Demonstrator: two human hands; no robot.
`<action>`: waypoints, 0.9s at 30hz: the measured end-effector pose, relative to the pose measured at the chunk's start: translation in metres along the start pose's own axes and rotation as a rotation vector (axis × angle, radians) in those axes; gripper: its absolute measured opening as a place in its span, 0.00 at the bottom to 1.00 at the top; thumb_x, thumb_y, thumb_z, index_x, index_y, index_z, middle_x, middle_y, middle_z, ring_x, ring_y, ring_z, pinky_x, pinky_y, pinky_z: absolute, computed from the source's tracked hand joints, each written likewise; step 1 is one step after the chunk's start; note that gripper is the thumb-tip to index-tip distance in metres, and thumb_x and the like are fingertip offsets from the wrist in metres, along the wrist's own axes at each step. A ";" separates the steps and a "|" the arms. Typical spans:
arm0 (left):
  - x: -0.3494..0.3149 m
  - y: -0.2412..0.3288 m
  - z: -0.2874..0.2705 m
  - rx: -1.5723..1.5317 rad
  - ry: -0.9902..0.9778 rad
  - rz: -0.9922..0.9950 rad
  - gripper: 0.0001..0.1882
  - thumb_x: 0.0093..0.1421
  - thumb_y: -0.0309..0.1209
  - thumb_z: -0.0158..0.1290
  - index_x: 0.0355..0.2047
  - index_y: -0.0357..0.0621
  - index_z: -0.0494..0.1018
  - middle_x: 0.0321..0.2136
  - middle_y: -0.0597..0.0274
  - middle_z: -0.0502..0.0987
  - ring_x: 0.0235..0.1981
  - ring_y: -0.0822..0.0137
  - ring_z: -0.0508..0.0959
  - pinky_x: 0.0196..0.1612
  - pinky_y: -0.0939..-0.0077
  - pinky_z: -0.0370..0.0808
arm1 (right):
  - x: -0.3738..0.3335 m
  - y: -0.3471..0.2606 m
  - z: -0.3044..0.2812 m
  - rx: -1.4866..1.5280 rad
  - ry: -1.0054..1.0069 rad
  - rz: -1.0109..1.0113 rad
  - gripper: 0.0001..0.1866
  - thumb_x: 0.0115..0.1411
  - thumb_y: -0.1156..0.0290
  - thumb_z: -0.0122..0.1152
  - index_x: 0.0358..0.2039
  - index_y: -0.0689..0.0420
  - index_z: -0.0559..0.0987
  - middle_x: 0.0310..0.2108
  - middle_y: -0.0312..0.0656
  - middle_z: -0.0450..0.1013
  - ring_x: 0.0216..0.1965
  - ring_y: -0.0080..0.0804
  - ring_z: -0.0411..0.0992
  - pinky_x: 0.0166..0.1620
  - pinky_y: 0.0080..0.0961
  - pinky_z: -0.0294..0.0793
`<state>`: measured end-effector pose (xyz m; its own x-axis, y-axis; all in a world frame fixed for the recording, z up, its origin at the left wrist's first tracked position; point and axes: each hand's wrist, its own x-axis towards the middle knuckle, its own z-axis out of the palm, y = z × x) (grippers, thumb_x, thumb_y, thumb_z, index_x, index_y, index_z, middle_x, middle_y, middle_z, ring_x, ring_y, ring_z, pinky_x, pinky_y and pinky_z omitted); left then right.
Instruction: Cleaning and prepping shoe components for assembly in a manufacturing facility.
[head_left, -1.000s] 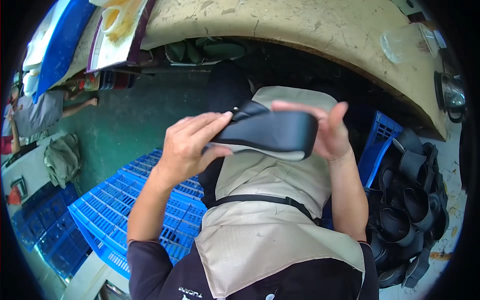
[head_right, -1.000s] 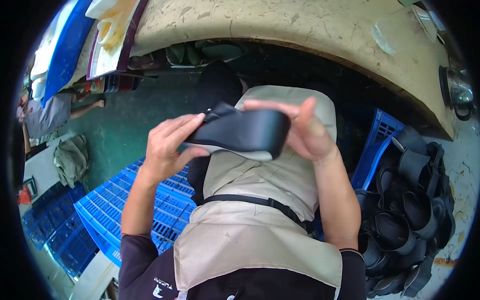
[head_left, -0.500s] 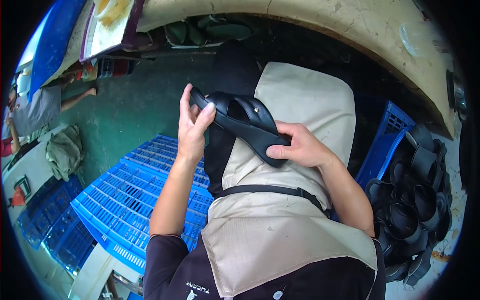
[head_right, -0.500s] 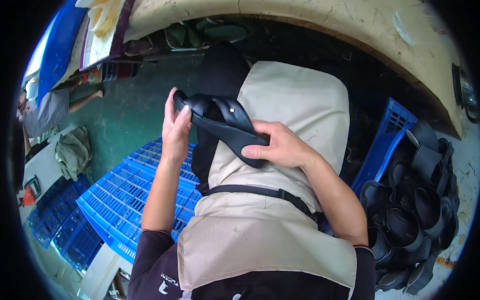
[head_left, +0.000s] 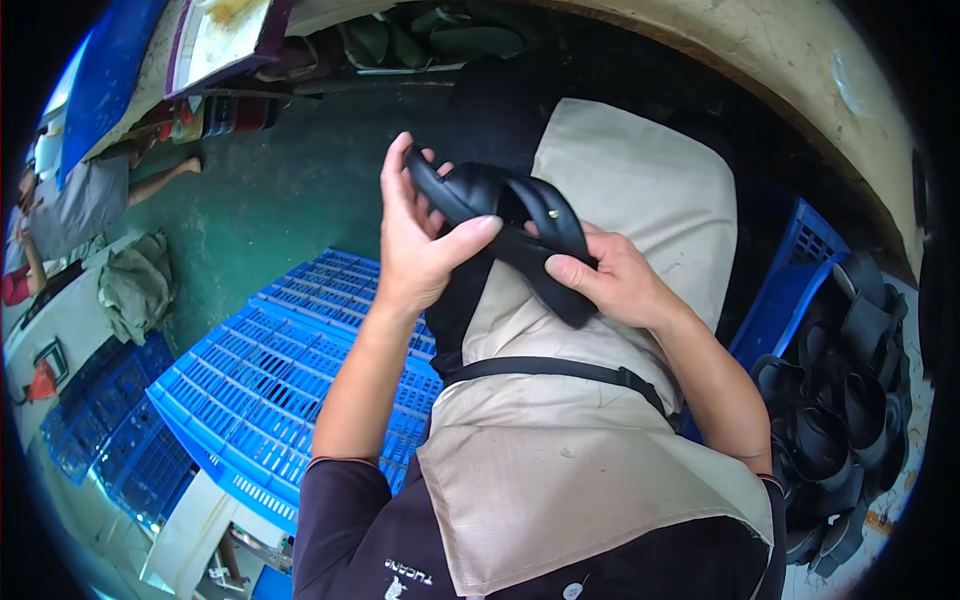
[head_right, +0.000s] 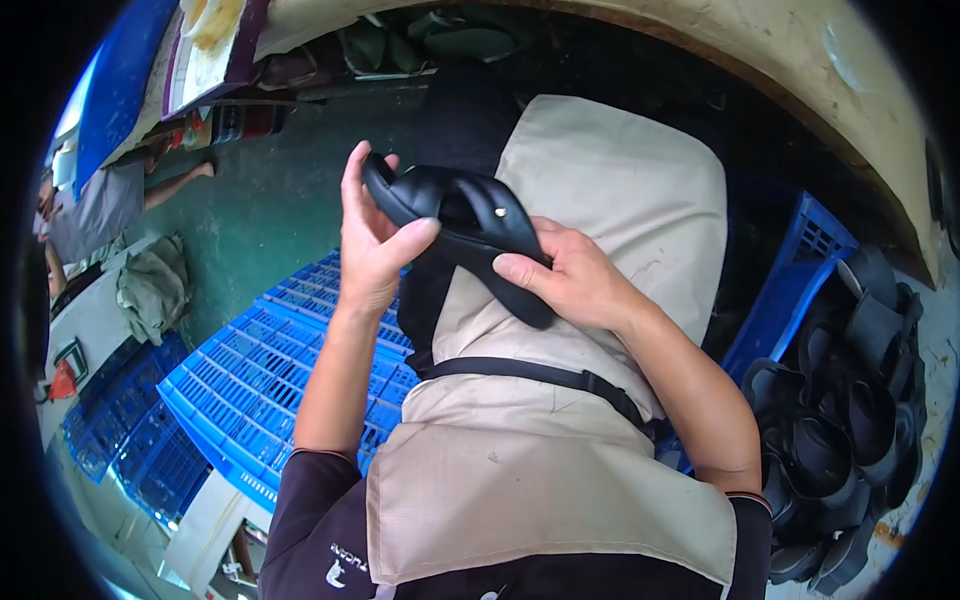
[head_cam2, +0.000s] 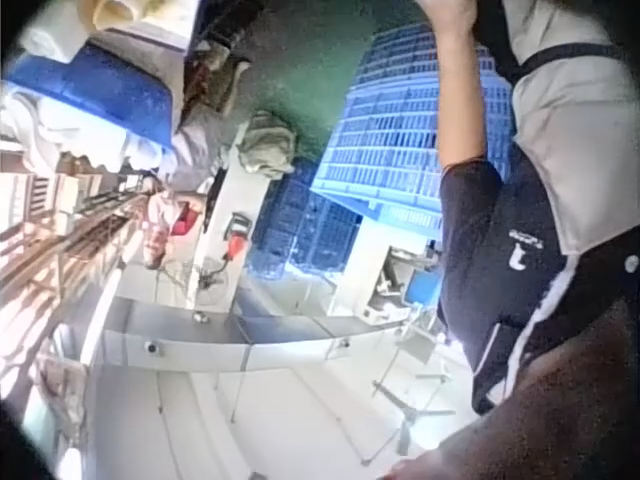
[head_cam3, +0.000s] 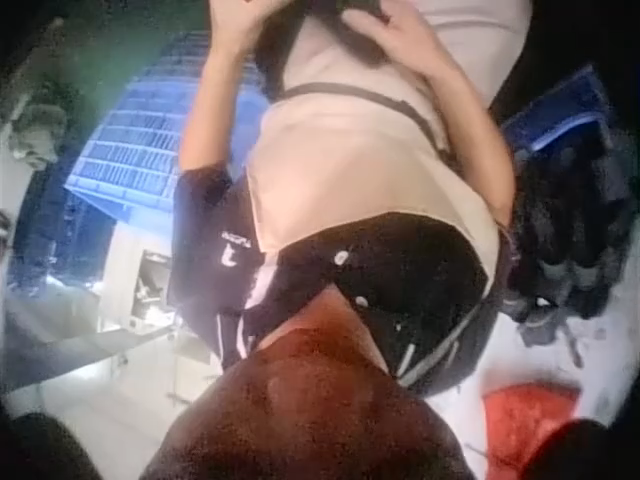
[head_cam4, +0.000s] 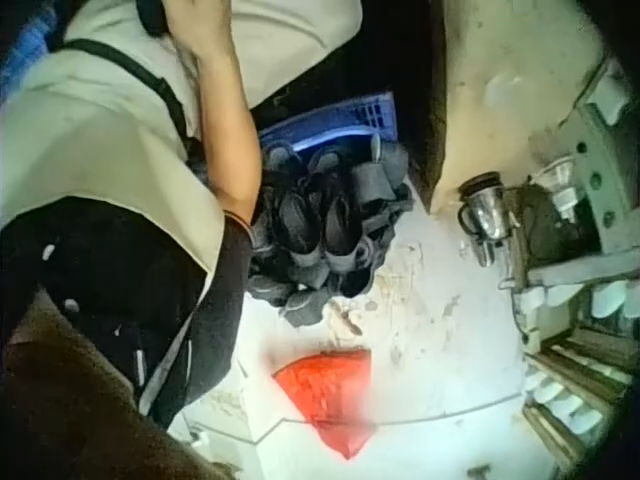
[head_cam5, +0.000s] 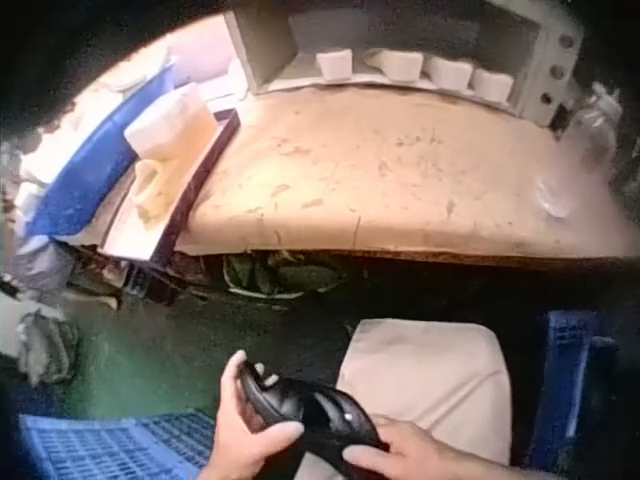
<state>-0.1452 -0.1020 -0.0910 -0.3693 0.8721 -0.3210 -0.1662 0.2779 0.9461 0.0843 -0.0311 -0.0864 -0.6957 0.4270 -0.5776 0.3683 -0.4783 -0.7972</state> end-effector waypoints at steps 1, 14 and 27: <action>0.000 0.000 0.003 0.002 0.027 -0.006 0.45 0.58 0.32 0.63 0.71 0.46 0.51 0.56 0.41 0.67 0.50 0.59 0.74 0.54 0.66 0.72 | 0.002 0.003 0.007 0.002 0.043 -0.022 0.23 0.59 0.65 0.69 0.52 0.64 0.80 0.51 0.45 0.75 0.47 0.35 0.73 0.54 0.27 0.69; 0.036 0.018 -0.007 -0.353 0.381 -0.155 0.28 0.64 0.36 0.59 0.61 0.42 0.65 0.44 0.57 0.74 0.42 0.70 0.76 0.45 0.79 0.72 | -0.009 -0.041 0.016 -0.140 0.086 -0.142 0.26 0.51 0.69 0.69 0.51 0.65 0.78 0.46 0.44 0.77 0.43 0.35 0.71 0.51 0.27 0.69; -0.037 0.142 -0.084 -0.635 0.575 0.012 0.16 0.67 0.41 0.53 0.47 0.43 0.74 0.29 0.60 0.79 0.29 0.69 0.79 0.33 0.80 0.76 | -0.041 -0.340 0.169 -0.558 -0.152 -0.970 0.40 0.42 0.63 0.77 0.57 0.63 0.77 0.49 0.52 0.73 0.45 0.42 0.73 0.50 0.34 0.73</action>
<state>-0.2320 -0.1292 0.0519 -0.7524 0.4856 -0.4450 -0.5765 -0.1587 0.8016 -0.1165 -0.0160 0.2382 -0.8914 0.3155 0.3252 -0.1708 0.4308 -0.8861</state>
